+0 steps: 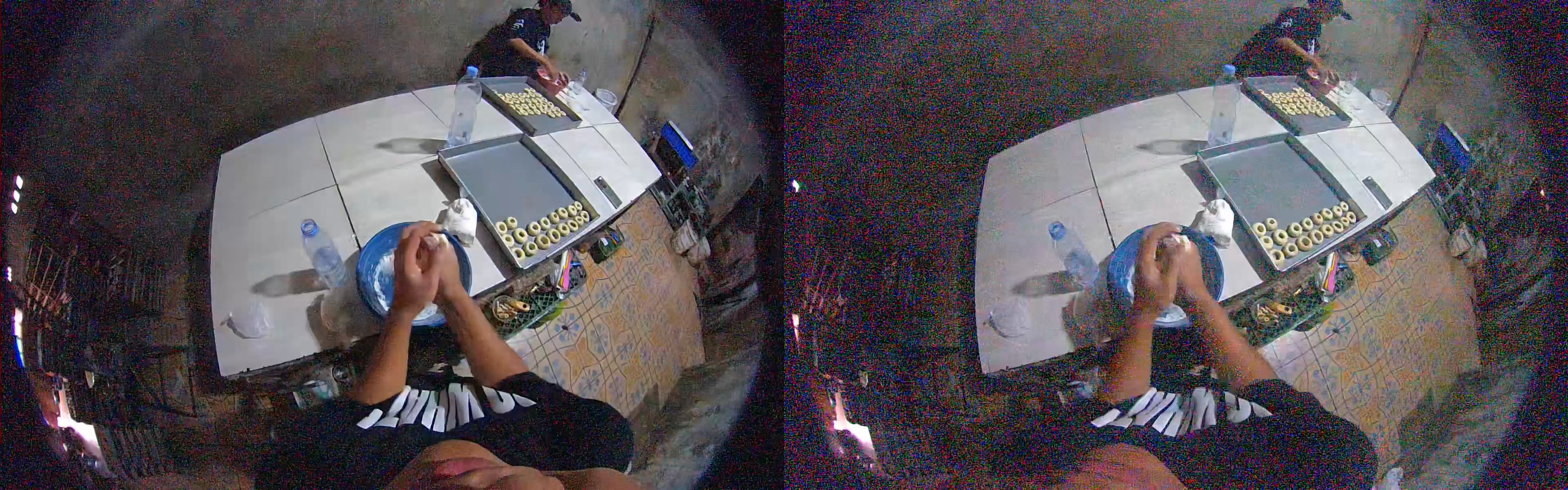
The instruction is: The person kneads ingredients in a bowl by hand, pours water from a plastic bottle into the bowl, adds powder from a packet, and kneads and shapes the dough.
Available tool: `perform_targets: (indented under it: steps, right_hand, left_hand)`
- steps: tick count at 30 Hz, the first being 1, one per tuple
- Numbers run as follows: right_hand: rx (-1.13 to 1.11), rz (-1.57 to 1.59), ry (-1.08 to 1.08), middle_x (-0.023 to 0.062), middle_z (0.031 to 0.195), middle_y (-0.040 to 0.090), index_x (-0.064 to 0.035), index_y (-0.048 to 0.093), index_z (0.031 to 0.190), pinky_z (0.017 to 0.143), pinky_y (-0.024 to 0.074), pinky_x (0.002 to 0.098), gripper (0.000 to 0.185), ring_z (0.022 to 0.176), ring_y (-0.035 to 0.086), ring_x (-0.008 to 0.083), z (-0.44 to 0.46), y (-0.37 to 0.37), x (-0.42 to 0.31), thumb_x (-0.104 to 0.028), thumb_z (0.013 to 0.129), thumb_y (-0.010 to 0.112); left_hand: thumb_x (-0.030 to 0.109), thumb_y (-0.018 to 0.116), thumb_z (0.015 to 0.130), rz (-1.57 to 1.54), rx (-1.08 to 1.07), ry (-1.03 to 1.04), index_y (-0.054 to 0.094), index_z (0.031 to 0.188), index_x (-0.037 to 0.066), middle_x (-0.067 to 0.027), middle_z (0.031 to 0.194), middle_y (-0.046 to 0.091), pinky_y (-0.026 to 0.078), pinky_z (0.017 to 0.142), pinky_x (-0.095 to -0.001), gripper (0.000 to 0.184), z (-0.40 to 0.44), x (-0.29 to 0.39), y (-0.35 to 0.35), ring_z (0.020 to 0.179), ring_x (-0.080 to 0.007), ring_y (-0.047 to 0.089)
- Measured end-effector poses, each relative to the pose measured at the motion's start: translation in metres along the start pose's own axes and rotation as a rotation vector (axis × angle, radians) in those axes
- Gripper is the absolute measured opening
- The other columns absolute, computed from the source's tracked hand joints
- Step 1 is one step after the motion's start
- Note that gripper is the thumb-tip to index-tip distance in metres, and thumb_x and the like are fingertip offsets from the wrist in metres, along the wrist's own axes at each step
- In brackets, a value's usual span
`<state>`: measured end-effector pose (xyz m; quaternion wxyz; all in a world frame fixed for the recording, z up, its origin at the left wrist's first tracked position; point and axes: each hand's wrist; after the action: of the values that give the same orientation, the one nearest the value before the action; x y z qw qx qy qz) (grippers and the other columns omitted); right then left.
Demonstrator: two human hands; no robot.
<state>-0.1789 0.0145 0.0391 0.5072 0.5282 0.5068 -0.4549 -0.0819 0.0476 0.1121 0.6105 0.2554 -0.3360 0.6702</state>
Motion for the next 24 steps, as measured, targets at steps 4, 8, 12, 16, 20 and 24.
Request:
perform_targets:
  steps: [4,8,12,16,20,24]
  right_hand:
    - [-0.099,0.551,0.013,0.0061,0.109,0.062,-0.0082,0.056,0.120,0.084,0.0511,0.0339,0.045,0.099,0.061,0.0183,-0.023,0.005,-0.009,-0.046,0.095,0.051]
    - [-0.152,0.837,0.104,0.0085,0.128,0.056,-0.0077,0.049,0.133,0.102,0.0416,0.0394,0.077,0.118,0.054,0.0231,-0.059,0.020,-0.061,-0.071,0.092,0.034]
    - [-0.379,0.711,0.119,0.0101,0.145,0.043,-0.0083,0.029,0.150,0.113,0.0282,0.0401,0.094,0.132,0.043,0.0251,-0.077,0.012,-0.062,-0.078,0.088,0.027]
    - [-0.497,0.698,-0.029,0.0131,0.150,0.036,-0.0121,0.017,0.154,0.113,0.0252,0.0445,0.097,0.135,0.037,0.0308,-0.085,0.000,-0.068,-0.080,0.086,0.027]
    - [-0.443,0.809,0.049,0.0132,0.149,0.037,-0.0167,0.022,0.153,0.111,0.0272,0.0451,0.087,0.134,0.039,0.0296,-0.084,-0.008,-0.073,-0.075,0.090,0.027]
    - [-0.364,0.691,0.186,0.0068,0.143,0.044,-0.0158,0.035,0.148,0.111,0.0279,0.0406,0.078,0.136,0.036,0.0232,-0.087,-0.008,-0.067,-0.070,0.094,0.029]
  left_hand:
    - [0.015,0.061,0.092,-0.114,0.067,-0.133,0.053,0.124,0.001,-0.0183,0.122,0.058,0.042,0.099,-0.0398,0.036,-0.011,0.012,0.002,0.116,-0.0319,0.056]
    - [0.018,0.062,0.090,-0.129,0.212,-0.042,0.062,0.114,-0.001,-0.0187,0.121,0.061,0.043,0.100,-0.0422,0.030,-0.016,-0.010,0.000,0.115,-0.0336,0.057]
    - [0.013,0.068,0.086,-0.107,0.311,-0.082,0.065,0.095,-0.001,-0.0161,0.098,0.068,0.050,0.093,-0.0402,0.016,-0.012,0.003,-0.013,0.097,-0.0293,0.067]
    - [0.008,0.068,0.087,-0.068,0.274,-0.123,0.059,0.082,0.002,-0.0053,0.079,0.064,0.049,0.069,-0.0285,0.012,-0.012,0.015,-0.018,0.073,-0.0117,0.060]
    - [0.009,0.067,0.089,-0.310,0.356,-0.228,0.057,0.078,0.003,-0.0009,0.068,0.060,0.040,0.054,-0.0234,0.016,-0.023,-0.005,-0.010,0.061,-0.0046,0.052]
    - [0.015,0.066,0.092,-0.517,0.275,-0.411,0.053,0.062,0.005,0.0005,0.060,0.058,0.039,0.051,-0.0232,0.034,-0.030,0.011,-0.003,0.056,-0.0047,0.051]
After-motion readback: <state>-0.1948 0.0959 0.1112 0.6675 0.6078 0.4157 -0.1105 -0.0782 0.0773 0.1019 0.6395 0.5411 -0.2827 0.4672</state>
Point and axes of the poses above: each hand's wrist, its own z-axis towards the middle knuckle, its own y-axis out of the palm, x = y × z
